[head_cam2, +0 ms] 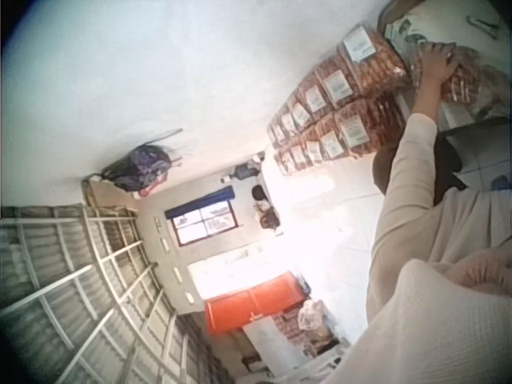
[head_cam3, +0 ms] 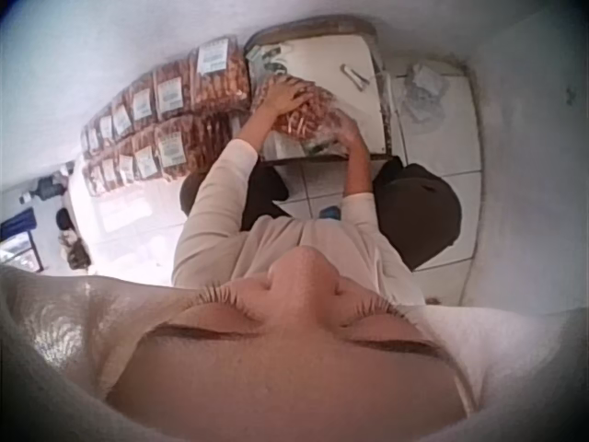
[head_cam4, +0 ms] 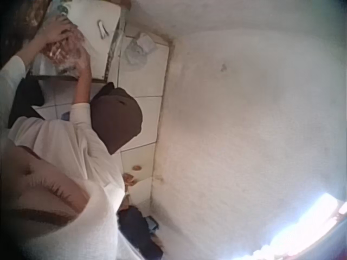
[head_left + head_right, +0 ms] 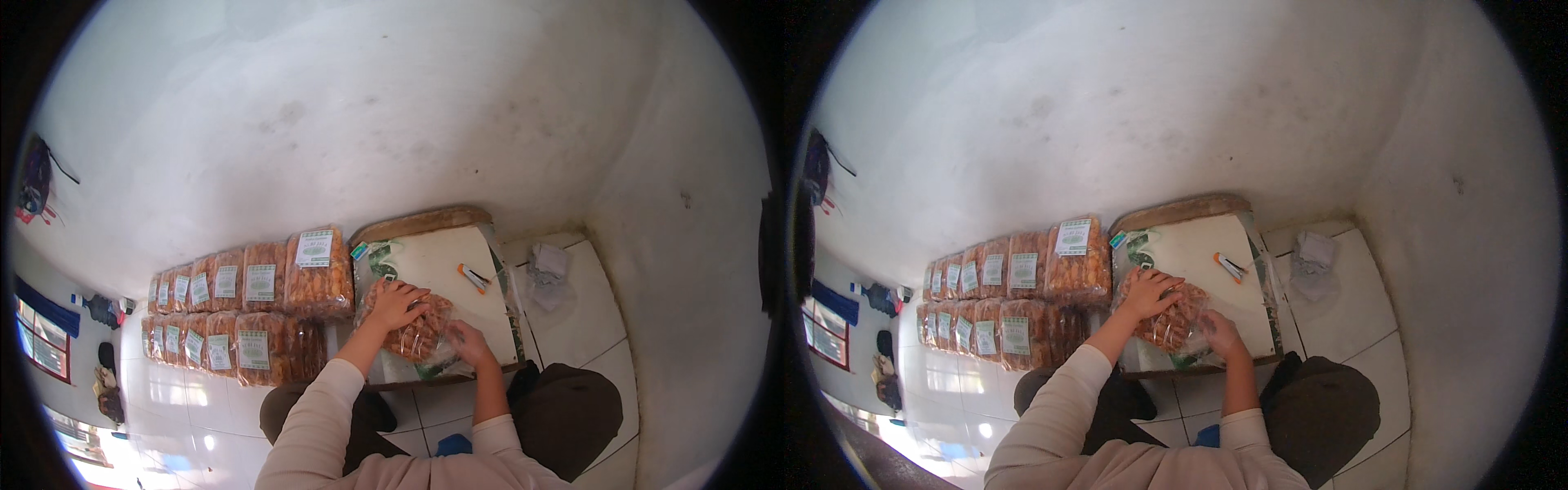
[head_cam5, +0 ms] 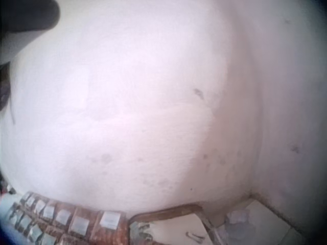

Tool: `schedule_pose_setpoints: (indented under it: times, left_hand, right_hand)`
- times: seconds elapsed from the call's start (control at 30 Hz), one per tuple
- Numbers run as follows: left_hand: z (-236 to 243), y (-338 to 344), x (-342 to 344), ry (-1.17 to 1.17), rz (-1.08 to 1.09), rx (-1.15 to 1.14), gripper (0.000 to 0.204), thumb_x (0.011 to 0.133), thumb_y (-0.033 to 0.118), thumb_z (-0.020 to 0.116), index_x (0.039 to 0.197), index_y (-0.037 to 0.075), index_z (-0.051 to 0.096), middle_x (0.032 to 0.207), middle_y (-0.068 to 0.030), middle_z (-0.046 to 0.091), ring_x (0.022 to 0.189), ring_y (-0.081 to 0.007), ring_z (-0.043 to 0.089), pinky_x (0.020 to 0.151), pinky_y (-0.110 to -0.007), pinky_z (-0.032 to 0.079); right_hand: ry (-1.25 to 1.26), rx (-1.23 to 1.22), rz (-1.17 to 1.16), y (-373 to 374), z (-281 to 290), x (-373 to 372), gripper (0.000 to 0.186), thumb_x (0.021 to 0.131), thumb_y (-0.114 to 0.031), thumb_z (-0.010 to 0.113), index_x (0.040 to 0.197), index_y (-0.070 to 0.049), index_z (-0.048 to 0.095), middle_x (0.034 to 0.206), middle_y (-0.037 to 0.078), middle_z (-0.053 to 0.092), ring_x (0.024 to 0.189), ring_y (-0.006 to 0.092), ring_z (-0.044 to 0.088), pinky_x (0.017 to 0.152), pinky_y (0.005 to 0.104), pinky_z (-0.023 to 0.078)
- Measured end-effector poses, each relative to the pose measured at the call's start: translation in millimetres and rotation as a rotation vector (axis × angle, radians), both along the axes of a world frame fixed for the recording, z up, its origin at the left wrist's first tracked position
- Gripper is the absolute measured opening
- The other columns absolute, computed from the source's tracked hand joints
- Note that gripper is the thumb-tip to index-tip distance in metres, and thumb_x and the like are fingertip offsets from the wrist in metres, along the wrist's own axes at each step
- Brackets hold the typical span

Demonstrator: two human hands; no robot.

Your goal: The person picks up individual snack packets from the floor, places them into a larger plastic bag, and then folds the top of the bag over to seal it by hand.

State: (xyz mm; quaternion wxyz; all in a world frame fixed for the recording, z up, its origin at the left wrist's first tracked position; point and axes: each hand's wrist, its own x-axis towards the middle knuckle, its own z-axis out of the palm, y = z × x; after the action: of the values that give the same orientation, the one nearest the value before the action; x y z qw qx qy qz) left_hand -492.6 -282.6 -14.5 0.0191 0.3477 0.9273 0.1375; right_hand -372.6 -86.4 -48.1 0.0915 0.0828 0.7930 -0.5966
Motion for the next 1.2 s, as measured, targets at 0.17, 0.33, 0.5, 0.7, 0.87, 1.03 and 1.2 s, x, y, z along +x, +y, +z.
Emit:
schedule_pose_setpoints:
  times: [0.17,0.33,0.5,0.7,0.87,1.03,1.2]
  left_hand:
    - [1,2,-1,0.000,0.009,-0.010,0.041,0.088,0.051,0.040,0.118,0.028,0.056,0.109,0.0013,0.060,0.112,-0.0204,0.045,0.099,-0.060,0.013]
    - [-1,2,1,0.040,0.017,-0.015,0.039,0.089,0.050,0.039,0.117,0.028,0.056,0.108,0.0010,0.060,0.110,-0.0201,0.045,0.098,-0.060,0.014]
    - [-3,0,0,0.013,0.051,0.009,0.039,0.090,0.049,0.038,0.117,0.028,0.056,0.107,0.0006,0.060,0.110,-0.0210,0.046,0.098,-0.060,0.014]
    - [-2,1,0,0.039,0.018,-0.006,0.041,0.089,0.051,0.039,0.117,0.027,0.057,0.108,0.0001,0.060,0.109,-0.0220,0.046,0.098,-0.060,0.012]
    - [3,4,2,0.019,0.027,-0.020,0.044,0.087,0.054,0.041,0.118,0.026,0.056,0.109,-0.0002,0.060,0.110,-0.0231,0.045,0.098,-0.060,0.014]
    - [4,0,2,0.020,0.031,-0.020,0.046,0.086,0.056,0.041,0.117,0.026,0.056,0.110,-0.0005,0.060,0.111,-0.0233,0.045,0.098,-0.062,0.013]
    - [9,3,1,0.014,0.025,-0.048,0.046,0.086,0.056,0.041,0.117,0.025,0.057,0.111,-0.0016,0.059,0.111,-0.0236,0.046,0.098,-0.065,0.012]
  right_hand:
    - [0.395,-0.095,-0.202,-16,-20,1,0.022,0.082,-0.011,0.063,0.101,-0.001,0.062,0.095,0.009,0.063,0.088,0.0168,0.059,0.080,0.0275,0.046]
    - [0.285,-0.236,-0.344,-33,-17,5,0.017,0.080,-0.004,0.061,0.097,0.002,0.064,0.095,0.012,0.064,0.086,0.0185,0.060,0.077,0.0281,0.048]
    - [0.535,-0.079,-0.321,-40,-13,-4,0.019,0.077,-0.002,0.062,0.096,0.002,0.065,0.093,0.012,0.063,0.084,0.0201,0.061,0.076,0.0297,0.049]
    - [0.409,0.202,-0.331,-51,-28,-12,0.020,0.074,-0.002,0.062,0.093,0.001,0.066,0.089,0.014,0.064,0.081,0.0237,0.062,0.076,0.0309,0.049]
    - [0.365,0.167,-0.361,-51,-17,-13,0.015,0.075,-0.004,0.060,0.088,0.000,0.066,0.085,0.015,0.063,0.077,0.0288,0.062,0.071,0.0335,0.050]
    - [0.378,0.174,-0.330,-61,-9,-14,0.016,0.074,-0.011,0.064,0.089,-0.007,0.068,0.087,0.016,0.062,0.079,0.0308,0.061,0.071,0.0358,0.049]
    - [0.194,0.058,-0.322,-55,-12,-16,0.021,0.073,-0.010,0.066,0.094,-0.008,0.068,0.088,0.014,0.062,0.080,0.0290,0.060,0.074,0.0335,0.048]
